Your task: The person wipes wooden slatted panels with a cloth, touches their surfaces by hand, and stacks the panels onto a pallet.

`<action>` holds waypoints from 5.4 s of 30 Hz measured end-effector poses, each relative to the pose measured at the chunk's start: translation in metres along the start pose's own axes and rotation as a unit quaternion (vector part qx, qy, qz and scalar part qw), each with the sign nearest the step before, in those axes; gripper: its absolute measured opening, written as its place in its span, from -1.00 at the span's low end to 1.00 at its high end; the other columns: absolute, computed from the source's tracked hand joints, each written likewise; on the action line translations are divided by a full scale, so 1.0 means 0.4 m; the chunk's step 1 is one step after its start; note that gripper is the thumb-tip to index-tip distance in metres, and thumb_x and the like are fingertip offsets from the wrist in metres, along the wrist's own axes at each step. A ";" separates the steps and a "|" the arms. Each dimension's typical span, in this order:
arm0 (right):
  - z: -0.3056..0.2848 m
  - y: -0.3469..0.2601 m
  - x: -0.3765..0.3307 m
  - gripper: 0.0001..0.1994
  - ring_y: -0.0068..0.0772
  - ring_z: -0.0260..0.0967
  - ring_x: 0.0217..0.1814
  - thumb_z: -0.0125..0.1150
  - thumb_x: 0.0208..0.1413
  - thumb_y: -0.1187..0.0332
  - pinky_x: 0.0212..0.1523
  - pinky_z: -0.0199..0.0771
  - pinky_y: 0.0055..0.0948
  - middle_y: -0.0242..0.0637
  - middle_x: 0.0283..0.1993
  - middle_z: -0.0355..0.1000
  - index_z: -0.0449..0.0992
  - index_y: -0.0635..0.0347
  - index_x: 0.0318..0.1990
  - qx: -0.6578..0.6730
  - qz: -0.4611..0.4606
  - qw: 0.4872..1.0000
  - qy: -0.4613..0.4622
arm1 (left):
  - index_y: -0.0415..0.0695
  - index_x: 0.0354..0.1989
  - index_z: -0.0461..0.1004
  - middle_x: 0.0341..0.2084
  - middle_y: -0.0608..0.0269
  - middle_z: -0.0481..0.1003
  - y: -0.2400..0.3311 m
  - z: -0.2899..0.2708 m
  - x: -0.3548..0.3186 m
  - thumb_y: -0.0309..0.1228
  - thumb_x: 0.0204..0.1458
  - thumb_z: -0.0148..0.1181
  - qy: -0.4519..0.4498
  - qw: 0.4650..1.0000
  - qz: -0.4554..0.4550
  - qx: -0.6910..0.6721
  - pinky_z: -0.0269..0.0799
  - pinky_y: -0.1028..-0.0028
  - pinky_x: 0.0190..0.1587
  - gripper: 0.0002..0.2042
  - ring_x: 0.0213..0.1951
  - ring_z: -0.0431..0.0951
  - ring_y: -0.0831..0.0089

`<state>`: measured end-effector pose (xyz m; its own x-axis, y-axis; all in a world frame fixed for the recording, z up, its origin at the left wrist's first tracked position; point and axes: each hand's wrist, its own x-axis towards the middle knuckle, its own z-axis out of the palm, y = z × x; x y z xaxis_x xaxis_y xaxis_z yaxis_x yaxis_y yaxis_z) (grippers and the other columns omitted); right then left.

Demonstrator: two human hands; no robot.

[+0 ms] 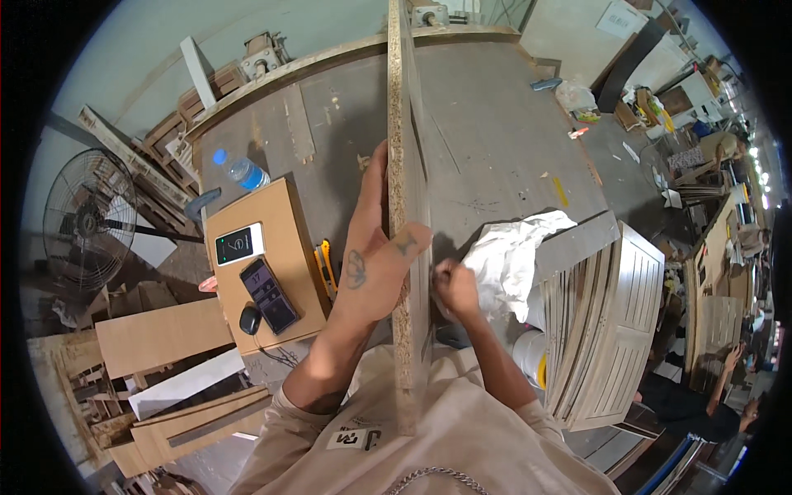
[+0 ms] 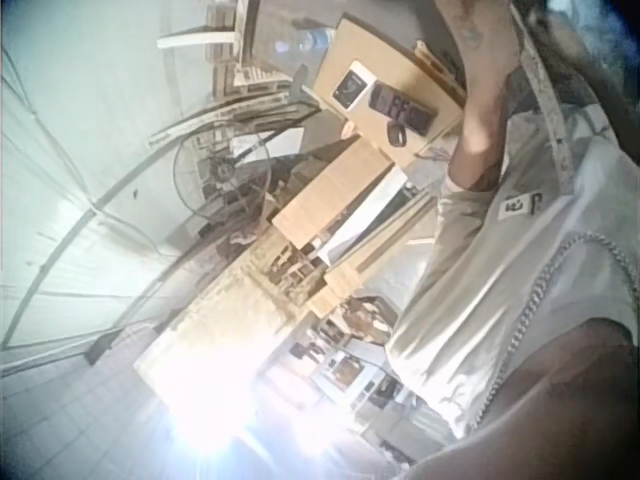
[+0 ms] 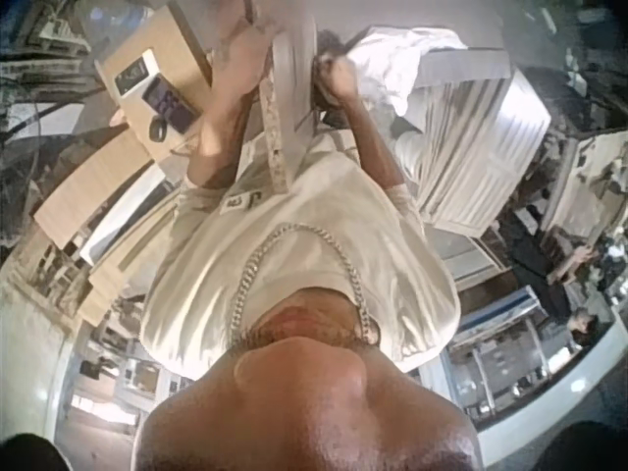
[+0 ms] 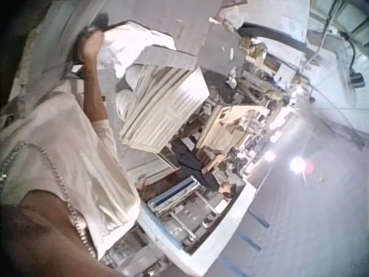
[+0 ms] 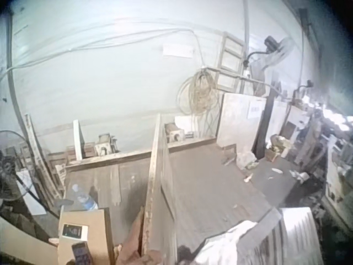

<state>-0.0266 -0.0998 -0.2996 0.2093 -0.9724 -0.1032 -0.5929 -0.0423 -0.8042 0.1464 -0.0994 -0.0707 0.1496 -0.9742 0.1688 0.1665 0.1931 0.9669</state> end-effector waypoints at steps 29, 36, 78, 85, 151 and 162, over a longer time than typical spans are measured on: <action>0.018 0.021 0.181 -0.89 -0.08 0.51 -0.36 0.10 -0.11 0.53 -0.34 0.45 -0.32 0.02 -0.44 0.48 0.54 0.25 -0.41 0.011 -0.018 0.999 0.048 | -0.33 0.34 -0.09 0.23 0.03 0.14 -0.001 -0.010 0.009 -0.39 -0.18 0.14 0.008 1.000 0.005 0.024 -0.01 0.43 0.28 -0.16 0.26 0.13 0.30; 0.010 0.068 -0.045 -0.91 -0.14 0.51 -0.30 0.17 -0.14 0.49 -0.26 0.45 -0.34 -0.05 -0.42 0.50 0.53 0.26 -0.41 0.027 -0.005 0.996 -0.084 | -0.34 0.34 -0.08 0.22 0.06 0.16 0.003 -0.020 -0.007 -0.39 -0.20 0.14 0.029 0.999 0.000 0.033 0.03 0.45 0.26 -0.15 0.24 0.15 0.32; -0.492 -0.219 0.188 -0.30 -0.22 0.25 0.22 -0.03 0.18 -0.15 0.11 0.30 -0.28 -0.13 0.27 0.20 0.18 0.23 0.28 0.278 0.035 0.960 -0.023 | -0.28 0.21 0.24 0.14 0.05 0.31 -0.078 -0.048 0.007 0.09 0.19 -0.14 -0.074 0.983 -0.133 -0.103 0.10 0.36 0.25 -0.34 0.20 0.25 0.30; -0.543 -0.422 0.090 -0.22 -0.23 0.19 0.25 -0.05 0.18 -0.15 0.19 0.22 -0.40 -0.03 0.29 0.15 0.08 0.43 0.28 0.361 0.034 0.923 -0.127 | -0.25 0.19 0.26 0.02 0.12 0.42 -0.565 -0.121 -0.088 0.09 0.21 -0.20 0.019 0.932 -0.357 0.057 0.24 0.32 0.11 -0.37 0.07 0.37 0.32; 1.289 0.423 -1.828 -0.50 -0.49 0.16 -0.51 0.12 0.17 0.04 -0.45 0.24 -0.38 -0.36 -0.60 0.29 0.40 0.36 -0.59 0.321 0.580 -0.070 0.746 | -0.30 -0.41 0.55 -0.44 -0.24 0.51 -1.188 0.321 -1.752 0.11 0.11 -0.08 -0.791 0.433 0.053 0.429 0.35 0.13 -0.11 -0.40 -0.25 0.53 -0.03; 1.335 0.738 -2.234 -0.46 -0.24 0.40 -0.33 0.11 0.14 -0.01 -0.22 0.37 -0.31 -0.11 -0.41 0.48 0.49 0.50 -0.31 0.325 0.613 -0.025 0.720 | -0.16 -0.13 0.52 -0.14 -0.14 0.48 -1.431 0.482 -2.164 -0.02 0.01 0.15 -0.881 0.329 -0.014 0.341 0.29 0.19 0.07 -0.55 -0.01 0.43 0.03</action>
<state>0.0266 0.8792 -0.7571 -0.0864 0.8465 -0.5253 0.7557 -0.2879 -0.5883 -0.2663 0.6109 -0.7335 -0.7391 0.3536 -0.5734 -0.2024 0.6953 0.6897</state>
